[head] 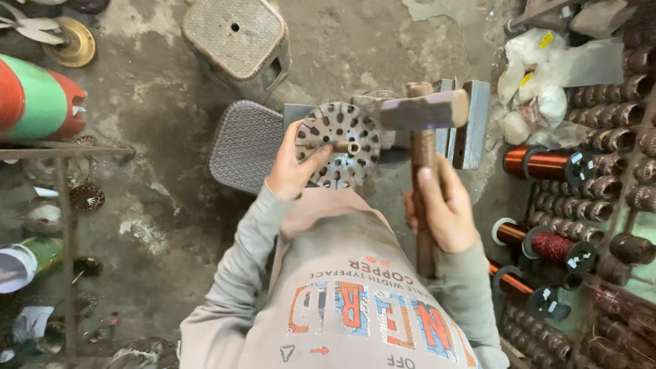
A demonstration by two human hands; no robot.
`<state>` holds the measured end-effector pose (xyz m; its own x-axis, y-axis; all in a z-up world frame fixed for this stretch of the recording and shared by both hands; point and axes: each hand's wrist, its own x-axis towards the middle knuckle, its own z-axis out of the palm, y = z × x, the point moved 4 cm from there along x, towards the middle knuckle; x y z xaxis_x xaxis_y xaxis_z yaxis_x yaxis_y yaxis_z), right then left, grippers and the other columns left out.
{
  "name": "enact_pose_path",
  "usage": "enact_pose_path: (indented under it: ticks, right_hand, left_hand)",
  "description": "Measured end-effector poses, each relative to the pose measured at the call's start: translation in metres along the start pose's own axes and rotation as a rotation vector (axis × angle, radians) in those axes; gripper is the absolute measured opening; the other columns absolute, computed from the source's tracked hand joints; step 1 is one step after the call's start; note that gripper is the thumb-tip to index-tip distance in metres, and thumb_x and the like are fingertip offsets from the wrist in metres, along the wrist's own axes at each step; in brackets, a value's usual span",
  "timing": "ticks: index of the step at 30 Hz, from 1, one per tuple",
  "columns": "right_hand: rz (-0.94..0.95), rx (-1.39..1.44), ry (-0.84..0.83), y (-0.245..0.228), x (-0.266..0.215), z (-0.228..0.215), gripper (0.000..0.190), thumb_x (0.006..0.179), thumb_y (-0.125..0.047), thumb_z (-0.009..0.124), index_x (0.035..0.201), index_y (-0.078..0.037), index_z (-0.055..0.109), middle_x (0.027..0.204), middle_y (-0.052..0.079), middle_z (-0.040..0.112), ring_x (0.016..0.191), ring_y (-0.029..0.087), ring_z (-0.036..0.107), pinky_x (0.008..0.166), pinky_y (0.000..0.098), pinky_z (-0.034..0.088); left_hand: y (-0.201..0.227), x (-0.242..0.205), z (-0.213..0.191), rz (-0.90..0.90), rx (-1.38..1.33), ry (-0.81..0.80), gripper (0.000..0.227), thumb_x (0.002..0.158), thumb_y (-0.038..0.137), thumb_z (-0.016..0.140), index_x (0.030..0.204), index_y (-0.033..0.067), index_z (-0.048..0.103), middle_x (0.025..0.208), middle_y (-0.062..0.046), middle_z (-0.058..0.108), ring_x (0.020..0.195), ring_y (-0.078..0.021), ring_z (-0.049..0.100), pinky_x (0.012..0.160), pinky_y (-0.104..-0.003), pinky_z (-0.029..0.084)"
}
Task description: The person hammers a metal rod into a circular metal component with multiple holes, using a hammer and a vise. They repeatedly strike the rod to secure it, then remove the component from the vise and inspect it.
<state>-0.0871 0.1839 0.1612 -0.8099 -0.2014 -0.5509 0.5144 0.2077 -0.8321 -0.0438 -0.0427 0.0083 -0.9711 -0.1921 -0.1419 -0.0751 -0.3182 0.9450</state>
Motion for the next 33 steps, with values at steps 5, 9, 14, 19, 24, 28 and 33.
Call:
enact_pose_path:
  ticks: [5, 9, 14, 19, 24, 28, 33]
  right_hand:
    - [-0.481, -0.108, 0.193, -0.065, -0.069, -0.031, 0.051, 0.116, -0.031, 0.057, 0.155, -0.003, 0.039, 0.09, 0.006, 0.061, 0.069, 0.011, 0.058, 0.059, 0.0251, 0.047]
    - [-0.835, -0.066, 0.239, -0.053, -0.078, -0.038, 0.055, 0.113, -0.041, 0.065, 0.148, -0.008, 0.039, 0.079, 0.002, 0.056, 0.059, 0.01, 0.054, 0.057, 0.0254, 0.043]
    - [-0.419, -0.724, 0.031, 0.01, 0.004, 0.005, 0.048, 0.103, -0.021, 0.063, 0.145, -0.006, 0.047, 0.094, 0.022, 0.07, 0.079, 0.022, 0.074, 0.072, 0.0364, 0.055]
    - [-0.385, -0.707, 0.053, 0.047, 0.014, 0.005, 0.046, 0.104, -0.025, 0.064, 0.145, -0.011, 0.049, 0.095, 0.018, 0.074, 0.088, 0.023, 0.076, 0.07, 0.0332, 0.055]
    - [-0.146, -0.419, -0.013, 0.043, 0.017, -0.002, 0.046, 0.103, -0.026, 0.062, 0.145, -0.012, 0.05, 0.07, 0.008, 0.062, 0.057, 0.015, 0.058, 0.055, 0.0313, 0.048]
    - [0.076, 0.016, -0.085, 0.008, 0.005, 0.0, 0.045, 0.102, -0.023, 0.056, 0.144, -0.011, 0.049, 0.064, 0.004, 0.056, 0.046, 0.012, 0.049, 0.043, 0.0273, 0.04]
    - [-0.413, -0.075, 0.07, -0.058, -0.062, -0.041, 0.047, 0.108, -0.028, 0.061, 0.141, 0.002, 0.046, 0.1, 0.012, 0.063, 0.06, 0.012, 0.054, 0.051, 0.0272, 0.045]
  left_hand:
    - [0.018, 0.016, -0.006, 0.035, 0.269, -0.031, 0.062, 0.094, 0.017, 0.077, 0.147, 0.004, 0.046, 0.126, -0.009, 0.065, 0.112, -0.0161, 0.062, 0.096, -0.032, 0.053]
    - [0.014, 0.015, -0.001, -0.082, 0.224, -0.018, 0.061, 0.095, 0.022, 0.077, 0.146, 0.0058, 0.048, 0.12, -0.009, 0.068, 0.107, -0.0155, 0.064, 0.093, -0.032, 0.056]
    - [0.018, 0.022, -0.007, 0.088, 0.273, -0.035, 0.062, 0.098, 0.017, 0.079, 0.147, 0.0013, 0.045, 0.132, -0.012, 0.064, 0.122, -0.0177, 0.063, 0.103, -0.034, 0.054]
    - [0.01, 0.004, -0.002, 0.026, 0.324, 0.22, 0.058, 0.092, 0.021, 0.083, 0.136, 0.0, 0.051, 0.119, -0.011, 0.071, 0.107, -0.0167, 0.071, 0.092, -0.031, 0.058]
    - [0.015, 0.001, 0.012, 0.022, 0.264, 0.391, 0.054, 0.098, 0.023, 0.075, 0.144, 0.0041, 0.054, 0.119, -0.011, 0.072, 0.106, -0.017, 0.069, 0.092, -0.031, 0.057]
    - [0.038, 0.017, 0.003, 0.291, 0.425, 0.119, 0.049, 0.105, 0.019, 0.072, 0.147, 0.0022, 0.054, 0.137, -0.014, 0.066, 0.122, -0.0241, 0.064, 0.104, -0.037, 0.051]
    - [0.038, 0.036, -0.006, -0.044, 0.478, -0.083, 0.048, 0.101, 0.029, 0.065, 0.146, 0.0128, 0.056, 0.112, -0.011, 0.072, 0.102, -0.018, 0.07, 0.094, -0.032, 0.054]
